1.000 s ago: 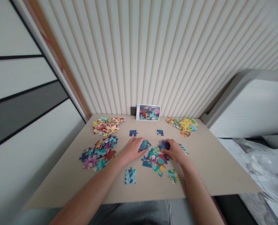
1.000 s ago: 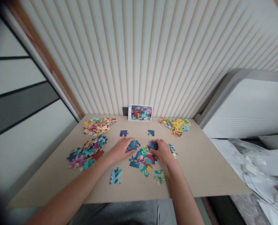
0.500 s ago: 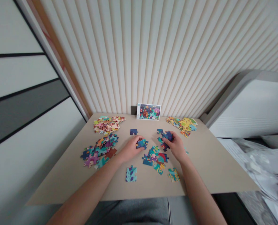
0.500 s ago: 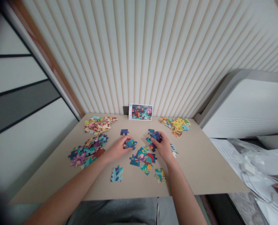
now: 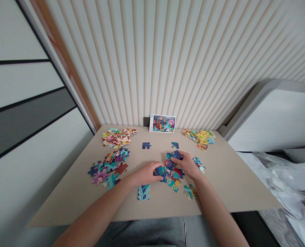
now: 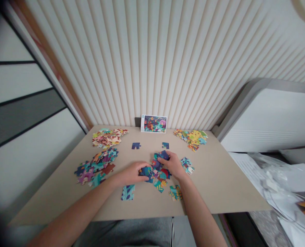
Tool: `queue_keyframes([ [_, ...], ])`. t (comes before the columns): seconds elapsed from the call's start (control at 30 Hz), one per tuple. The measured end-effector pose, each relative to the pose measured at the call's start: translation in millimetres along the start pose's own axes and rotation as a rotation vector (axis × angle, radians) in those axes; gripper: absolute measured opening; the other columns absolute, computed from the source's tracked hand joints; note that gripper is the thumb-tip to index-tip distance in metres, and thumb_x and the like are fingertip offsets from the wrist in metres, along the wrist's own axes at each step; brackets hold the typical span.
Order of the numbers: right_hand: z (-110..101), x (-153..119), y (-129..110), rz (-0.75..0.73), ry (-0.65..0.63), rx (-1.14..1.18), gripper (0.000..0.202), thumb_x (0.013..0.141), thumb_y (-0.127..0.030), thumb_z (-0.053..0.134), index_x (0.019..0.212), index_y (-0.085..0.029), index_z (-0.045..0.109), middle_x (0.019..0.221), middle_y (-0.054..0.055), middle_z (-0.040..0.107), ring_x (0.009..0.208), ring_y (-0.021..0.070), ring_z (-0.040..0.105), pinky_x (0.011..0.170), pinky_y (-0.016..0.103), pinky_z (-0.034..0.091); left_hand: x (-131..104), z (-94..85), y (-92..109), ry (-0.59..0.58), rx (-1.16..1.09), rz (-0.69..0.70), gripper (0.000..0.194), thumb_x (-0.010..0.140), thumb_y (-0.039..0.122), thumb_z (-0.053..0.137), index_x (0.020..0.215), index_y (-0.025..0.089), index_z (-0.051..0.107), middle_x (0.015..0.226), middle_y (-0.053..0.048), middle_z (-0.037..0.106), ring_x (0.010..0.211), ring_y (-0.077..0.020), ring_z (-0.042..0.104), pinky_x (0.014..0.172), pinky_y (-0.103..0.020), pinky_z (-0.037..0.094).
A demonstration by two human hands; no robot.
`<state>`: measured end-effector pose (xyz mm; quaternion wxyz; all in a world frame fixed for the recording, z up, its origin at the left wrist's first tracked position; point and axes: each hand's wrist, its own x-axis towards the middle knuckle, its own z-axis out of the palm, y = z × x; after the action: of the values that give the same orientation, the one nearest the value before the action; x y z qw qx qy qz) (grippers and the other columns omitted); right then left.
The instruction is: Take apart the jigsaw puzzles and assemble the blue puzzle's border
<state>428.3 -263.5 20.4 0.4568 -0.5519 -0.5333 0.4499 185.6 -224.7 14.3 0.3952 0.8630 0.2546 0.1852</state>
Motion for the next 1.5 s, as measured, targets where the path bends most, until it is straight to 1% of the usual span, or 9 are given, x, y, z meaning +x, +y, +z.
queue_keyframes([
  [0.1,-2.4,1.0,1.8,-0.017,0.026,-0.088,0.036,0.078,-0.050,0.075,0.090,-0.017,0.067,0.077,0.000,0.067,0.067,0.0147,0.057,0.064,0.028,0.047,0.6,2.5,-1.9,0.030,0.054,0.090,0.043,0.080,0.032,0.079,0.120,0.023,0.064,0.119,-0.006,0.065,0.113,-0.0226,0.060,0.102,-0.033,0.044],
  [0.3,-4.6,6.0,5.5,-0.060,0.131,-0.221,0.033,0.080,-0.045,0.073,0.097,-0.018,0.067,0.075,-0.002,0.063,0.064,0.0135,0.052,0.060,0.026,0.043,-2.1,1.9,-0.5,0.041,0.151,0.129,0.049,0.077,0.037,0.082,0.120,0.023,0.062,0.123,-0.008,0.061,0.117,-0.0244,0.056,0.104,-0.037,0.044],
  [0.4,-7.5,6.3,2.9,-0.093,0.205,-0.195,0.043,0.078,-0.044,0.075,0.111,-0.018,0.067,0.079,-0.001,0.064,0.068,0.0146,0.054,0.064,0.027,0.045,-2.1,0.5,0.0,0.037,0.203,0.139,0.053,0.074,0.041,0.084,0.119,0.024,0.062,0.122,-0.008,0.062,0.118,-0.0262,0.056,0.104,-0.039,0.043],
  [0.5,-9.5,3.5,-1.3,-0.087,0.086,-0.169,0.059,0.078,-0.044,0.076,0.129,-0.020,0.062,0.085,0.000,0.067,0.073,0.0161,0.058,0.069,0.030,0.049,-1.7,-0.4,-0.6,0.025,0.245,0.129,0.053,0.073,0.044,0.084,0.117,0.024,0.062,0.118,-0.007,0.064,0.114,-0.0273,0.057,0.102,-0.040,0.043],
  [0.7,-5.2,-4.0,-7.8,-0.182,-0.123,-0.472,0.043,0.081,-0.040,0.075,0.120,-0.022,0.073,0.114,0.008,0.069,0.105,0.0246,0.063,0.100,0.041,0.046,-1.9,-0.2,0.2,0.017,0.264,0.105,0.053,0.073,0.044,0.085,0.115,0.023,0.060,0.117,-0.007,0.064,0.114,-0.0280,0.057,0.100,-0.040,0.042],
  [0.83,-4.1,-5.8,-7.0,-0.220,-0.223,-0.580,0.053,0.079,-0.040,0.079,0.128,-0.023,0.068,0.123,0.011,0.064,0.114,0.0263,0.059,0.106,0.042,0.041,-1.8,1.9,0.4,0.022,0.261,0.092,0.052,0.073,0.042,0.085,0.114,0.023,0.059,0.117,-0.007,0.063,0.114,-0.0278,0.057,0.098,-0.039,0.043],
  [1.1,-1.6,-9.4,-7.9,-0.228,-0.232,-0.680,0.043,0.076,-0.040,0.082,0.113,-0.022,0.071,0.101,0.006,0.064,0.097,0.0230,0.057,0.091,0.036,0.045,-2.8,6.1,-1.2,0.049,0.255,0.078,0.051,0.073,0.040,0.086,0.113,0.024,0.059,0.118,-0.006,0.063,0.114,-0.0278,0.056,0.097,-0.038,0.043],
  [1.27,-3.1,-10.8,-8.2,-0.212,-0.207,-0.586,0.044,0.072,-0.039,0.085,0.110,-0.023,0.071,0.107,0.005,0.061,0.094,0.0198,0.057,0.085,0.031,0.046,-4.2,6.1,0.9,0.061,0.227,0.069,0.051,0.074,0.038,0.085,0.114,0.024,0.057,0.120,-0.005,0.063,0.114,-0.0272,0.057,0.097,-0.038,0.043],
  [1.5,-4.7,-9.3,-8.7,-0.150,-0.150,-0.509,0.029,0.074,-0.037,0.081,0.098,-0.022,0.074,0.089,0.001,0.063,0.079,0.0171,0.057,0.071,0.028,0.046,-5.4,5.7,5.1,0.035,0.162,0.039,0.046,0.077,0.035,0.082,0.113,0.024,0.057,0.116,-0.005,0.064,0.110,-0.0258,0.059,0.096,-0.038,0.044],
])
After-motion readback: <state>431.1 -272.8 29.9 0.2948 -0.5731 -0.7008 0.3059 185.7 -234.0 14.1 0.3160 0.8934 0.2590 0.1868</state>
